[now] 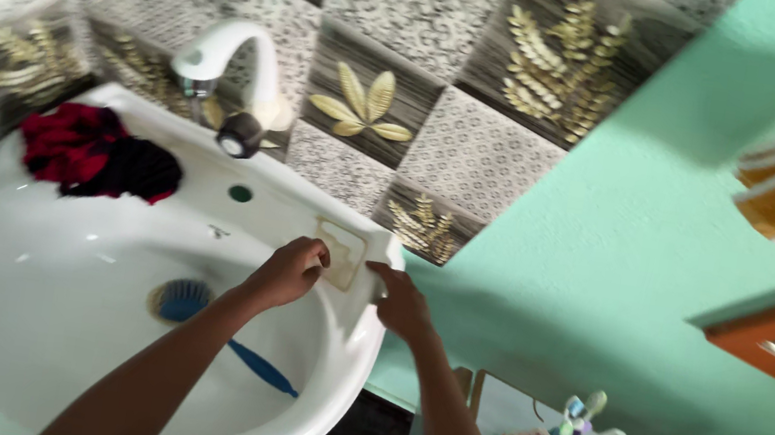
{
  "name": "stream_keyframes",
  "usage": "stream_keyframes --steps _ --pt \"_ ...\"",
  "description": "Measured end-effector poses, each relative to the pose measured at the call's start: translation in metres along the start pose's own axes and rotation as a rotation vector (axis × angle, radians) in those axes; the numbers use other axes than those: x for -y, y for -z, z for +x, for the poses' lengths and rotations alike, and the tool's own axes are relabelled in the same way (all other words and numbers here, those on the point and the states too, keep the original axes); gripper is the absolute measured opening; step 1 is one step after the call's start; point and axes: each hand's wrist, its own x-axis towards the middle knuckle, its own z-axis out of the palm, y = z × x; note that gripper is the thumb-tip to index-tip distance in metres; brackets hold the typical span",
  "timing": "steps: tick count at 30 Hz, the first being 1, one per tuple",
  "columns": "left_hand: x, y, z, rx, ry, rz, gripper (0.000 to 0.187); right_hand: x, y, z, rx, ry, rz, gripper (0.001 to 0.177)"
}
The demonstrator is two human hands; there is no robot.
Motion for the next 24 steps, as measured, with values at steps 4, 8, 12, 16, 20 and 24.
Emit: stream_keyframes --steps 4,8,12,16,20,24 --pt "0.02 0.037 -0.081 0.326 -0.117 0.159 0.039 0.006 -0.022 0.016 -0.188 0.127 -0.074 0.056" --pt "0.043 0.039 -0.14 0.477 0.17 0.58 0.035 0.073 -0.054 0.006 -0.187 0.4 0.094 0.038" --pt "0.074 0.025 -0.161 0.191 0.012 0.707 0.028 0.146 -0.093 -0.038 0.388 0.299 -0.008 0.049" --pt "0.087 0.025 -0.167 0.171 -0.021 0.775 0.03 0.171 -0.136 -0.053 0.588 0.105 -0.075 0.076" --pt "0.076 0.06 -0.159 -0.002 -0.113 0.756 0.03 0.19 -0.145 -0.048 0.326 0.14 -0.023 0.065" --pt "0.092 0.108 -0.135 -0.206 -0.302 0.66 0.027 0.223 -0.134 -0.033 0.115 0.04 0.136 0.034"
